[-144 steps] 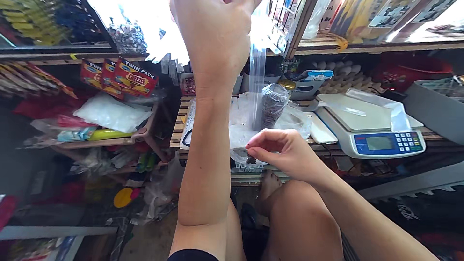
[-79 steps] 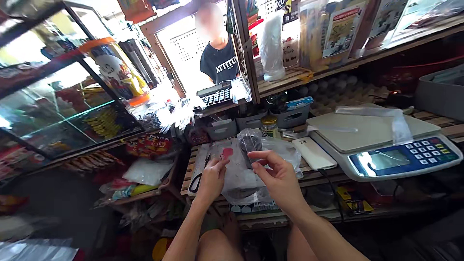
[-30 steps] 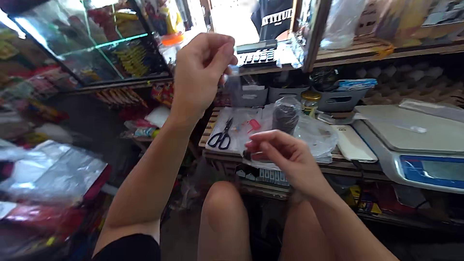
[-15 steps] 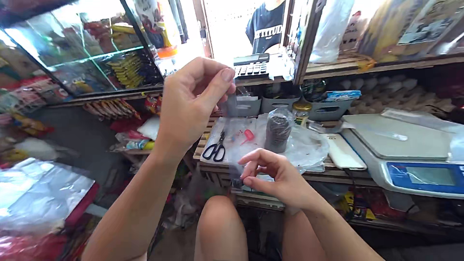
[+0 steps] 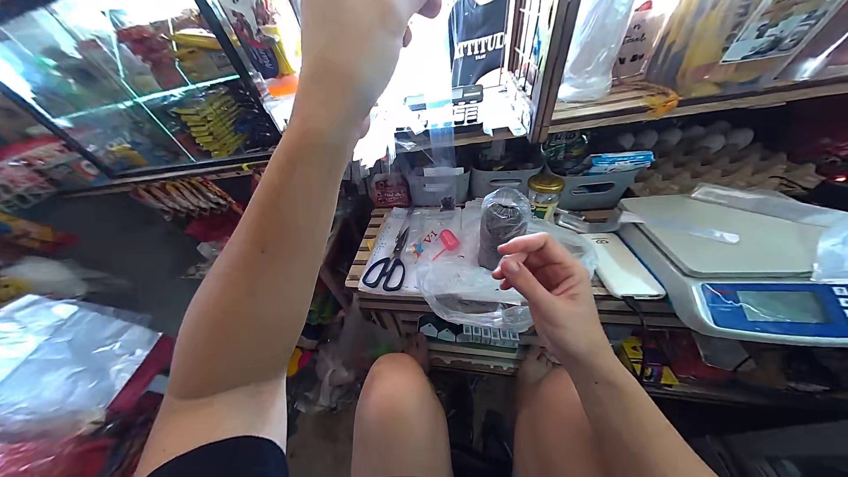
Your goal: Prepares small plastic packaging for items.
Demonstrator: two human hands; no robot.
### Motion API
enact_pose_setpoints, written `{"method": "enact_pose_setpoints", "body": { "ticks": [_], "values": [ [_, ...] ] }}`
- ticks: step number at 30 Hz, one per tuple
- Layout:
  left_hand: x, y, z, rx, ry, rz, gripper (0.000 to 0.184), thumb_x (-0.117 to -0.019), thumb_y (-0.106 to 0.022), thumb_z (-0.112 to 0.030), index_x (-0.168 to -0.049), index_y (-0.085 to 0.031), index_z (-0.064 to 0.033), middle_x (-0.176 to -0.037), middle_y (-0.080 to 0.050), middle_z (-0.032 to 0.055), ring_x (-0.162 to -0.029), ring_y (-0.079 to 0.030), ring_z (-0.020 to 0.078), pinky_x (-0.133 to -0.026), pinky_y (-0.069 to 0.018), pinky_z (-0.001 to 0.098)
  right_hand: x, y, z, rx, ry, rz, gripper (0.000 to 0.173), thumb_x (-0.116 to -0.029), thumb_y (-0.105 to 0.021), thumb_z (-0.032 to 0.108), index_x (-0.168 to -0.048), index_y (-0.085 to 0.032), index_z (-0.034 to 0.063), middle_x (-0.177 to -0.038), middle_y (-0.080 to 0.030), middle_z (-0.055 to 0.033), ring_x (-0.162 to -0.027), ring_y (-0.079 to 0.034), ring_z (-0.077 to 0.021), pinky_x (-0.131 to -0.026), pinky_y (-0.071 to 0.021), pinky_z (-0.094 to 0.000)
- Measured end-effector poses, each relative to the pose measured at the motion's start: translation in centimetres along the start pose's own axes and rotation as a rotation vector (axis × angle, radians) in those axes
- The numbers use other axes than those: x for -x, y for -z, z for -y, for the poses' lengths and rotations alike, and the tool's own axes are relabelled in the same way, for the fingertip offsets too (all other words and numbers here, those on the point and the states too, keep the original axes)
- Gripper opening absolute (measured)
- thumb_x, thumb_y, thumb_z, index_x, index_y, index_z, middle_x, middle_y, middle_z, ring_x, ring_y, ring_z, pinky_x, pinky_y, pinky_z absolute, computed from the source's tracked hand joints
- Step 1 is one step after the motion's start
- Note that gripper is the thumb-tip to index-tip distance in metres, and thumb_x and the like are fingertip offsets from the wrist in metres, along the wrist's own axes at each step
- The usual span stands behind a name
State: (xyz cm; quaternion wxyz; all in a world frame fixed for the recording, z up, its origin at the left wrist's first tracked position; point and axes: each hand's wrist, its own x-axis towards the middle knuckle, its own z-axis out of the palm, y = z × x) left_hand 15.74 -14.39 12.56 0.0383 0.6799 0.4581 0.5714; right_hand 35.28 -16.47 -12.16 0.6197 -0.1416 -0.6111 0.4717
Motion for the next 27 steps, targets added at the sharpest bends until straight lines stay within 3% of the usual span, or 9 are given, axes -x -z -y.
{"method": "enact_pose_setpoints", "body": {
  "ticks": [4,11,15,17,19,21,27],
  "values": [
    [-0.7,-1.3,0.3,-0.033,0.028,0.025,0.021,-0.0979,-0.066,-0.006,-0.078,-0.065,-0.0126,-0.073,-0.066,-0.0057,-0.065,-0.058,0.0006,-0.06,-0.0443,0.016,0.2,0.0,0.2,-0.006,-0.025,-0.09,0.011,-0.1003,-0.064,0.015,-0.11,-0.068,0.0158,-0.087,-0.07,0.0028,-0.078,-0.068,-0.0058,-0.075,-0.0583,-0.0205],
    [0.0,-1.5,0.3,-0.003,0.005,0.044,0.02,-0.0978,-0.067,-0.007,-0.079,-0.066,-0.0131,-0.075,-0.069,-0.0055,-0.065,-0.059,0.0002,-0.057,-0.0436,0.0153,0.3,-0.1,0.8,-0.078,-0.047,-0.199,0.012,-0.1046,-0.057,0.017,-0.108,-0.068,0.0149,-0.083,-0.068,0.0021,-0.074,-0.066,-0.0052,-0.071,-0.0573,-0.019],
    [0.9,-1.3,-0.5,0.038,0.06,0.032,0.022,-0.0957,-0.068,-0.004,-0.077,-0.064,-0.0139,-0.073,-0.068,-0.0063,-0.062,-0.057,-0.0001,-0.057,-0.0446,0.0141,0.1,0.2,0.6,-0.019,-0.016,-0.176,0.015,-0.1038,-0.057,0.016,-0.116,-0.065,0.0156,-0.094,-0.068,0.003,-0.085,-0.068,-0.0071,-0.082,-0.0587,-0.0239],
    [2.2,-1.1,-0.8,0.085,0.05,0.092,0.017,-0.0979,-0.066,-0.007,-0.082,-0.065,-0.0134,-0.076,-0.069,-0.006,-0.063,-0.059,0.0003,-0.057,-0.046,0.0142,0.0,0.4,0.6,0.015,0.011,-0.136,0.019,-0.1036,-0.059,0.019,-0.122,-0.063,0.0165,-0.104,-0.067,0.0031,-0.095,-0.067,-0.0086,-0.09,-0.0577,-0.0277],
    [4.0,-1.1,-0.7,0.144,0.01,0.196,0.006,-0.1015,-0.063,-0.011,-0.098,-0.068,-0.011,-0.084,-0.071,-0.0057,-0.069,-0.062,0.0008,-0.058,-0.0471,0.0145,-0.1,0.5,0.6,0.03,0.024,-0.123,0.021,-0.1037,-0.059,0.021,-0.123,-0.062,0.0166,-0.109,-0.066,0.0027,-0.101,-0.066,-0.01,-0.093,-0.0569,-0.03],
    [5.9,-1.4,-0.4,0.193,-0.015,0.265,0.01,-0.1015,-0.063,-0.012,-0.11,-0.068,-0.0093,-0.088,-0.071,-0.0065,-0.072,-0.063,0.0001,-0.06,-0.0489,0.0141,-0.2,0.7,0.7,0.029,0.009,-0.128,0.02,-0.1046,-0.057,0.022,-0.123,-0.062,0.0164,-0.11,-0.065,0.0025,-0.102,-0.066,-0.0102,-0.095,-0.0565,-0.0306],
    [9.0,-2.6,0.4,0.355,0.027,0.336,0.013,-0.1011,-0.062,-0.007,-0.112,-0.067,-0.0048,-0.091,-0.071,-0.0021,-0.077,-0.065,0.0026,-0.065,-0.0529,0.0155,-0.4,0.9,0.7,0.01,-0.051,-0.09,0.024,-0.1089,-0.047,0.026,-0.125,-0.062,0.0159,-0.111,-0.066,0.001,-0.104,-0.066,-0.0122,-0.096,-0.056,-0.0341]
  ]
}}
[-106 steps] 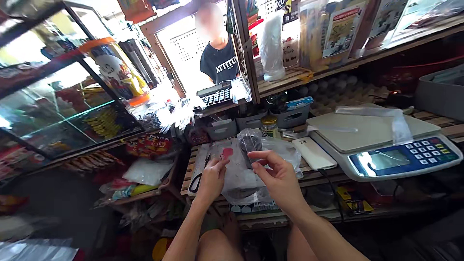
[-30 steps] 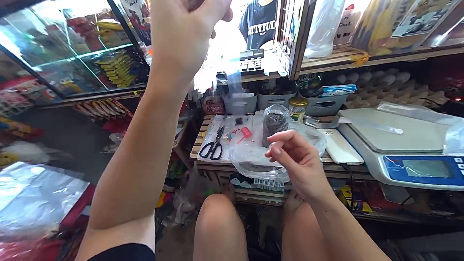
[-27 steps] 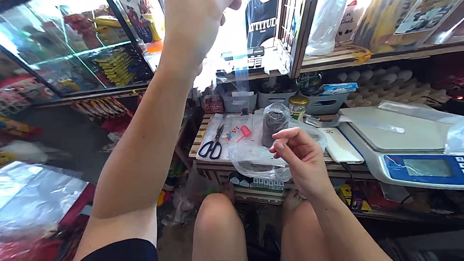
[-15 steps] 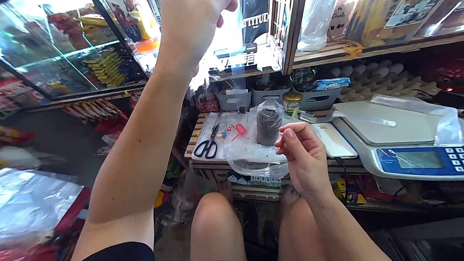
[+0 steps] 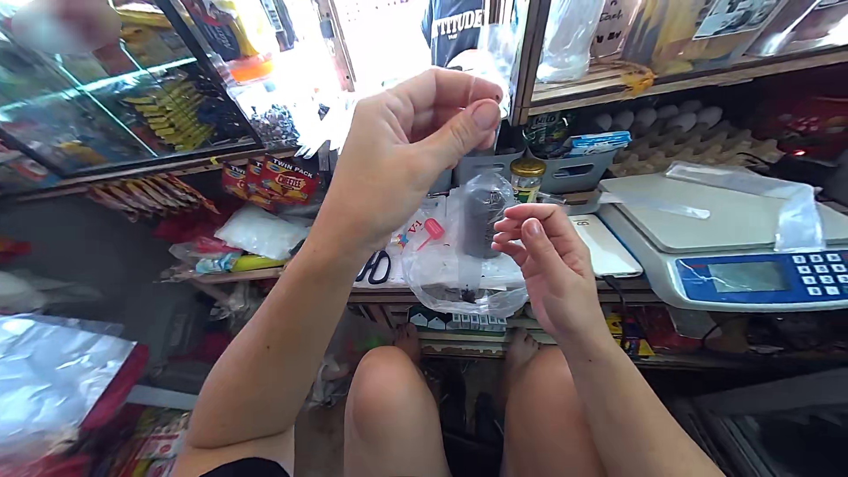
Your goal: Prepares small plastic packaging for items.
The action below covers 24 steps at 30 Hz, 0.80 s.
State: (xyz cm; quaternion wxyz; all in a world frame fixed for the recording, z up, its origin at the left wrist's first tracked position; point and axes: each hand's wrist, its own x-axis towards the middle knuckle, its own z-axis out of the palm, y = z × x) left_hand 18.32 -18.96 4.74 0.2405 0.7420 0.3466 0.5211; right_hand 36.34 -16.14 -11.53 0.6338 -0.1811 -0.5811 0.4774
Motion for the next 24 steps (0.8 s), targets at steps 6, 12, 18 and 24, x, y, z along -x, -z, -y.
{"method": "enact_pose_setpoints", "body": {
  "ticks": [6,12,18,24],
  "values": [
    [-0.5,0.9,0.4,-0.02,-0.014,0.023,0.007,-0.1015,-0.062,-0.009,-0.107,-0.066,-0.0074,-0.087,-0.071,-0.0038,-0.071,-0.063,0.002,-0.06,-0.0507,0.0156,-0.4,-0.2,0.4,0.007,0.033,0.141,0.034,-0.1082,-0.048,0.037,-0.133,-0.057,0.0155,-0.126,-0.063,0.0001,-0.12,-0.061,-0.015,-0.105,-0.0512,-0.0355],
    [1.5,-1.7,3.5,-0.102,-0.009,0.088,0.008,-0.09,-0.077,-0.016,-0.097,-0.076,-0.0131,-0.11,-0.064,0.0008,-0.11,-0.06,0.0102,-0.083,-0.0509,0.0218,-1.8,-2.0,4.7,0.084,0.072,0.202,0.047,-0.1031,-0.059,0.014,-0.147,-0.044,0.0092,-0.126,-0.065,-0.0017,-0.111,-0.067,-0.0131,-0.097,-0.0581,-0.0306],
    [2.5,0.4,8.3,-0.162,0.136,0.054,0.028,-0.1074,-0.051,-0.03,-0.117,-0.066,-0.0086,-0.108,-0.068,0.0,-0.098,-0.066,0.0072,-0.085,-0.0559,0.0277,-2.0,-1.4,8.4,0.117,0.069,0.151,0.041,-0.1014,-0.057,0.0,-0.14,-0.047,0.0079,-0.117,-0.072,-0.0039,-0.103,-0.073,-0.0178,-0.09,-0.0632,-0.0315],
    [6.0,0.2,15.7,-0.437,0.203,0.129,0.018,-0.0979,-0.068,-0.016,-0.109,-0.072,-0.0032,-0.104,-0.069,0.0112,-0.092,-0.067,0.0179,-0.081,-0.0562,0.0334,-6.0,0.5,8.8,0.181,0.035,-0.102,0.029,-0.1003,-0.057,-0.004,-0.126,-0.051,0.0079,-0.107,-0.073,-0.0014,-0.098,-0.075,-0.0164,-0.09,-0.0634,-0.031]
  ]
}}
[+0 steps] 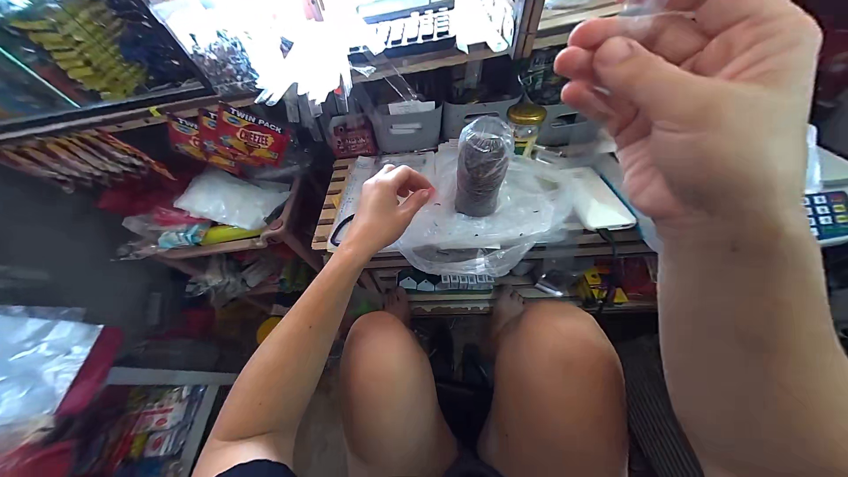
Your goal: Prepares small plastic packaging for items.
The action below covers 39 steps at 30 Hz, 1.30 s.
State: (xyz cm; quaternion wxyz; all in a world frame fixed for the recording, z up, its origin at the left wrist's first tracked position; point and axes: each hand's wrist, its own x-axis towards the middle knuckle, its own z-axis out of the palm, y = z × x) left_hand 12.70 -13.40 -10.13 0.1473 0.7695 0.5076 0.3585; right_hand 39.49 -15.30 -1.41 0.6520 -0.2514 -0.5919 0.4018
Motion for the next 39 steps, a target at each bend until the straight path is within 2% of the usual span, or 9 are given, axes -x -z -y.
{"method": "enact_pose_setpoints", "body": {
  "ticks": [8,11,14,16,19,23,29,33,39],
  "values": [
    [0.9,-5.0,-8.5,0.437,-0.208,0.152,0.059,-0.087,-0.081,-0.009,-0.14,-0.057,0.0026,-0.136,-0.063,0.0144,-0.124,-0.063,0.0186,-0.106,-0.0527,0.0348,-0.9,-0.4,1.1,0.031,-0.09,0.007,0.028,-0.1014,-0.056,-0.003,-0.126,-0.052,0.0084,-0.107,-0.073,-0.0015,-0.098,-0.075,-0.0152,-0.088,-0.0632,-0.0282],
    [0.2,-6.7,-8.7,0.379,-0.211,0.05,0.048,-0.0894,-0.078,-0.007,-0.133,-0.061,0.0032,-0.127,-0.067,0.0152,-0.116,-0.066,0.0199,-0.102,-0.0539,0.0353,-0.9,-0.6,1.7,0.025,-0.065,0.006,0.026,-0.1009,-0.056,-0.004,-0.124,-0.053,0.0079,-0.106,-0.074,-0.0027,-0.097,-0.075,-0.016,-0.087,-0.0634,-0.0282],
    [0.9,-7.4,-8.6,0.324,-0.174,-0.113,0.032,-0.0871,-0.08,-0.008,-0.113,-0.064,-0.0003,-0.104,-0.068,0.0112,-0.092,-0.068,0.0161,-0.077,-0.0576,0.0304,-1.4,-0.2,2.2,0.044,-0.035,-0.021,0.028,-0.1001,-0.058,-0.004,-0.125,-0.053,0.0073,-0.106,-0.073,-0.0029,-0.097,-0.075,-0.0161,-0.087,-0.0636,-0.0282],
    [1.5,-7.6,-8.5,0.31,-0.112,-0.161,0.041,-0.0819,-0.086,-0.013,-0.11,-0.059,-0.0027,-0.103,-0.059,0.0108,-0.085,-0.061,0.0151,-0.069,-0.0531,0.0278,-1.7,0.2,2.6,0.048,-0.028,-0.033,0.027,-0.1002,-0.057,-0.004,-0.124,-0.052,0.0078,-0.106,-0.073,-0.0024,-0.097,-0.075,-0.0153,-0.087,-0.0635,-0.0275],
    [2.3,-7.5,-8.6,0.481,-0.041,-0.009,0.047,-0.0829,-0.085,-0.01,-0.122,-0.059,-0.0038,-0.115,-0.062,0.0098,-0.095,-0.066,0.0149,-0.079,-0.0589,0.0307,-1.9,0.3,3.0,0.023,-0.021,-0.032,0.028,-0.1004,-0.057,-0.004,-0.125,-0.052,0.0066,-0.106,-0.073,-0.0031,-0.095,-0.075,-0.0151,-0.087,-0.0634,-0.0272],
    [2.7,-7.5,-9.6,0.73,0.013,0.132,0.021,-0.0911,-0.073,0.002,-0.111,-0.068,0.0003,-0.094,-0.07,0.0082,-0.08,-0.07,0.0122,-0.073,-0.061,0.0265,-2.6,0.3,3.3,0.027,-0.019,-0.049,0.028,-0.0998,-0.058,-0.005,-0.125,-0.052,0.0057,-0.105,-0.073,-0.0046,-0.094,-0.075,-0.0163,-0.087,-0.0635,-0.0278],
    [2.9,-7.4,-9.9,0.996,0.11,0.17,0.015,-0.0893,-0.073,0.005,-0.104,-0.068,0.0029,-0.086,-0.07,0.0085,-0.076,-0.068,0.0117,-0.074,-0.0598,0.0269,-3.6,0.8,2.9,0.072,-0.012,-0.06,0.028,-0.0991,-0.059,-0.006,-0.125,-0.053,0.005,-0.104,-0.073,-0.0047,-0.093,-0.076,-0.0167,-0.086,-0.0638,-0.0277],
    [2.9,-7.0,-9.8,0.978,0.145,0.198,0.034,-0.0876,-0.076,0.004,-0.121,-0.066,0.0022,-0.098,-0.072,0.0098,-0.086,-0.071,0.0143,-0.081,-0.0618,0.0297,-4.1,0.3,2.7,0.083,-0.011,-0.047,0.027,-0.0988,-0.059,-0.006,-0.123,-0.054,0.0045,-0.105,-0.073,-0.0052,-0.094,-0.076,-0.0166,-0.085,-0.064,-0.0277],
    [3.0,-6.9,-10.2,1.018,0.108,0.106,0.014,-0.0972,-0.065,0.001,-0.11,-0.068,0.0056,-0.092,-0.074,0.0099,-0.081,-0.073,0.0143,-0.08,-0.0628,0.0295,-4.8,-0.5,3.0,0.11,-0.012,-0.017,0.026,-0.0993,-0.059,-0.004,-0.123,-0.055,0.0038,-0.106,-0.073,-0.0054,-0.094,-0.075,-0.0162,-0.086,-0.0637,-0.0275]
  ]
}}
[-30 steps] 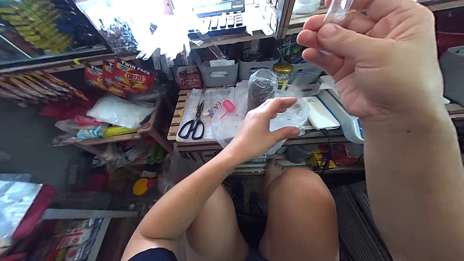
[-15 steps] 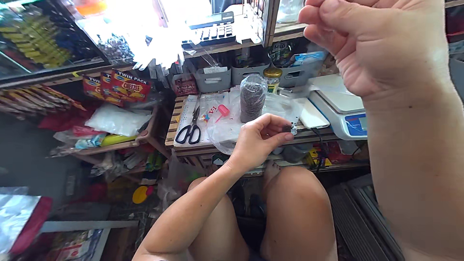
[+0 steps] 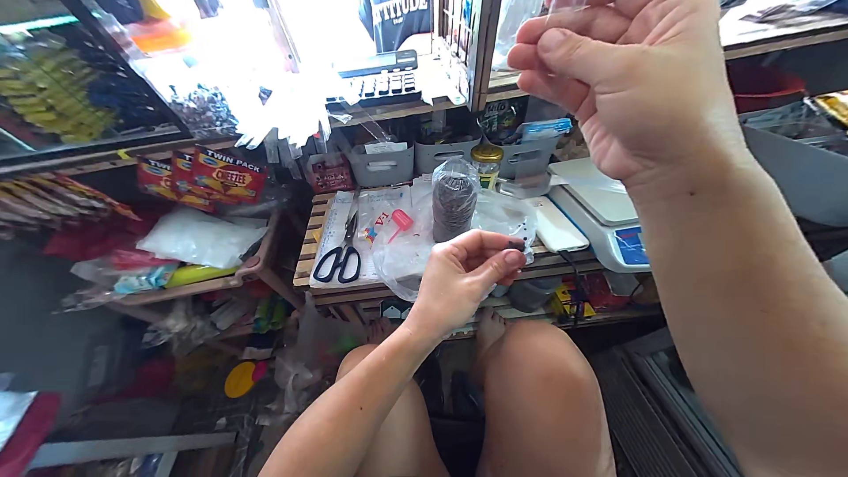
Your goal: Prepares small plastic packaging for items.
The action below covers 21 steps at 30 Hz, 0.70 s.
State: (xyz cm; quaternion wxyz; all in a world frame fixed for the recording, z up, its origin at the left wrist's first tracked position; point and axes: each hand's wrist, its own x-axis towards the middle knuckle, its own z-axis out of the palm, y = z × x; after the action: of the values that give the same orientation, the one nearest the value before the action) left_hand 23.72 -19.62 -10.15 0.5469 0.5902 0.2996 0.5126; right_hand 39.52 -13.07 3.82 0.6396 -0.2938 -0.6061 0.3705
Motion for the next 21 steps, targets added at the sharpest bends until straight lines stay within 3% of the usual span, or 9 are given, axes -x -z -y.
{"method": "enact_pose_setpoints", "body": {
  "ticks": [2,5,15,18,21],
  "values": [
    [0.0,0.2,0.0,-0.001,0.004,0.013,0.014,-0.0953,-0.068,0.002,-0.109,-0.068,0.005,-0.091,-0.073,0.0098,-0.081,-0.072,0.0137,-0.08,-0.0619,0.0288,0.0,-0.3,0.1,0.002,0.012,-0.005,0.023,-0.0998,-0.06,-0.003,-0.122,-0.056,0.0038,-0.103,-0.073,-0.0049,-0.092,-0.075,-0.0161,-0.085,-0.064,-0.0271],
    [0.0,0.5,-0.2,-0.016,0.015,0.049,0.027,-0.0903,-0.072,0.005,-0.116,-0.068,0.004,-0.099,-0.073,0.0106,-0.088,-0.072,0.0141,-0.083,-0.0612,0.0283,-0.2,-0.5,0.2,0.004,0.027,-0.012,0.019,-0.1003,-0.06,-0.001,-0.119,-0.059,0.0032,-0.101,-0.073,-0.0047,-0.091,-0.076,-0.0156,-0.084,-0.0641,-0.0266],
    [0.4,0.5,-0.6,0.011,0.032,0.077,0.043,-0.088,-0.075,0.005,-0.129,-0.063,0.0034,-0.112,-0.072,0.0129,-0.094,-0.073,0.017,-0.087,-0.0621,0.0302,-0.9,-1.0,0.4,0.027,0.015,-0.017,0.019,-0.0999,-0.061,-0.001,-0.119,-0.059,0.0027,-0.101,-0.073,-0.0054,-0.091,-0.076,-0.0156,-0.083,-0.0641,-0.0263],
    [0.5,0.6,-0.6,-0.065,-0.028,0.068,0.036,-0.0934,-0.072,-0.003,-0.128,-0.064,0.0029,-0.111,-0.073,0.011,-0.096,-0.072,0.015,-0.087,-0.0612,0.0289,-0.6,-1.0,0.6,0.021,0.017,-0.014,0.018,-0.1004,-0.06,-0.001,-0.118,-0.059,0.0036,-0.102,-0.073,-0.0046,-0.092,-0.075,-0.0151,-0.084,-0.0638,-0.0262],
    [0.0,1.0,0.0,-0.314,-0.219,0.006,0.028,-0.1021,-0.064,-0.018,-0.125,-0.068,-0.0017,-0.114,-0.072,0.0067,-0.102,-0.071,0.0127,-0.089,-0.0601,0.0305,0.4,-1.1,1.0,0.034,0.034,0.023,0.016,-0.1026,-0.058,0.002,-0.118,-0.059,0.006,-0.104,-0.073,-0.0027,-0.094,-0.075,-0.0144,-0.087,-0.0632,-0.027]
  ]
}}
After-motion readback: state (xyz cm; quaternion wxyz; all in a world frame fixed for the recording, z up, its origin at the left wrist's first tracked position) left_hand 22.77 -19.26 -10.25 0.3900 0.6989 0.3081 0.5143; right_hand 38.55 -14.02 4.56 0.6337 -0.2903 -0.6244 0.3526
